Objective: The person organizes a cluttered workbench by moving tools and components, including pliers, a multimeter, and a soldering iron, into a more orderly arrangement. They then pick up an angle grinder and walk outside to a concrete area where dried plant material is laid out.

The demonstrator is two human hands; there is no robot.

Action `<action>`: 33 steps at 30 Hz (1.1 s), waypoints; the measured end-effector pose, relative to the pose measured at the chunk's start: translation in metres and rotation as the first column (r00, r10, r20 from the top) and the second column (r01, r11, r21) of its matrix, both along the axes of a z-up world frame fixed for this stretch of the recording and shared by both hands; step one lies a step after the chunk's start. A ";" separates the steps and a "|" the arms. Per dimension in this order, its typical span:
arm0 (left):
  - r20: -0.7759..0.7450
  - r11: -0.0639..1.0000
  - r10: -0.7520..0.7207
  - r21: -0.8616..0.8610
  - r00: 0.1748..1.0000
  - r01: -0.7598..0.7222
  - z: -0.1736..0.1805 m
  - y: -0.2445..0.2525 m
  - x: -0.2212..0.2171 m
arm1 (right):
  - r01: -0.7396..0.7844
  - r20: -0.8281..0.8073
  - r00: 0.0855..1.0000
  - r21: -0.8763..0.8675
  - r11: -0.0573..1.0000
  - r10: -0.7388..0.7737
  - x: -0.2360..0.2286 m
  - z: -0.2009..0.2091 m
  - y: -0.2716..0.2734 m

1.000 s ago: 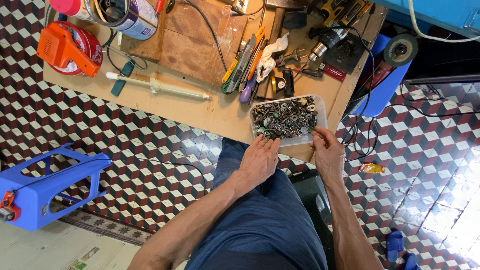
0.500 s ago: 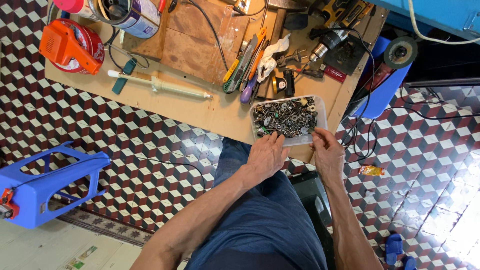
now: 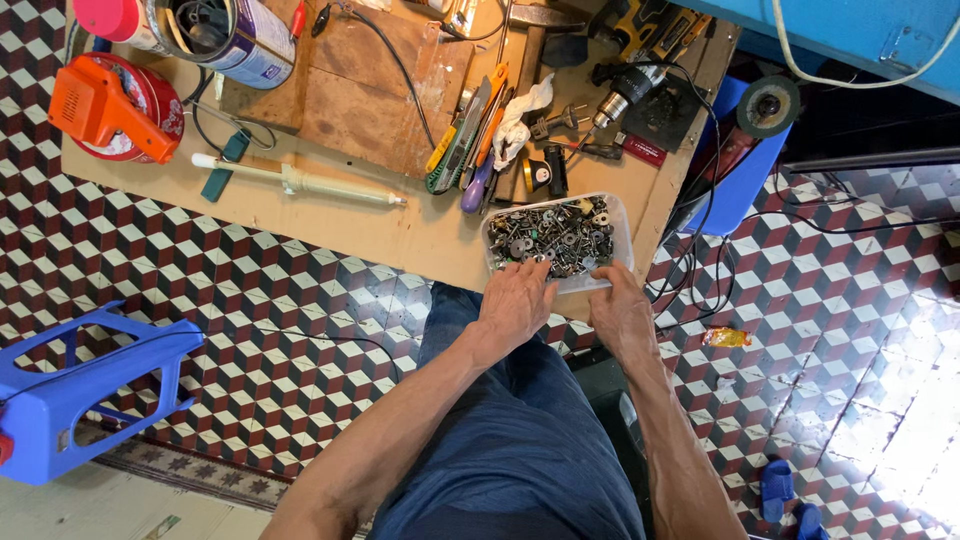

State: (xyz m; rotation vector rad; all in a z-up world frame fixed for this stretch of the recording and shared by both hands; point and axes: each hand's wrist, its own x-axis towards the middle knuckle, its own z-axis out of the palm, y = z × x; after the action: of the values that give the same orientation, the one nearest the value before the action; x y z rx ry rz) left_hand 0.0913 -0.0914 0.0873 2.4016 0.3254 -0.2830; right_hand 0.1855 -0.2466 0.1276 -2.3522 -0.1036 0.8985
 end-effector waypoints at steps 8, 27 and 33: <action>0.353 0.999 0.026 -0.044 0.935 -0.011 0.025 0.012 -0.018 | -0.157 -0.235 0.966 -0.212 0.965 0.105 0.018 -0.013 0.016; 0.005 0.784 0.582 -0.269 0.813 -0.560 0.028 0.037 -0.016 | -0.258 -0.145 0.958 -0.045 0.965 0.249 -0.010 -0.012 0.024; -0.255 0.690 0.482 -0.479 0.838 -0.543 -0.022 0.035 -0.030 | -0.258 0.280 0.924 -0.046 0.965 0.260 0.045 -0.047 0.045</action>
State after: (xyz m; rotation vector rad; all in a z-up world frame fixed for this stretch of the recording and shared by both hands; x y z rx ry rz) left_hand 0.0615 -0.0559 0.0651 1.6529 0.8393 -0.2065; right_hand 0.2305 -0.2019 0.0804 -2.5001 -0.5407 0.6709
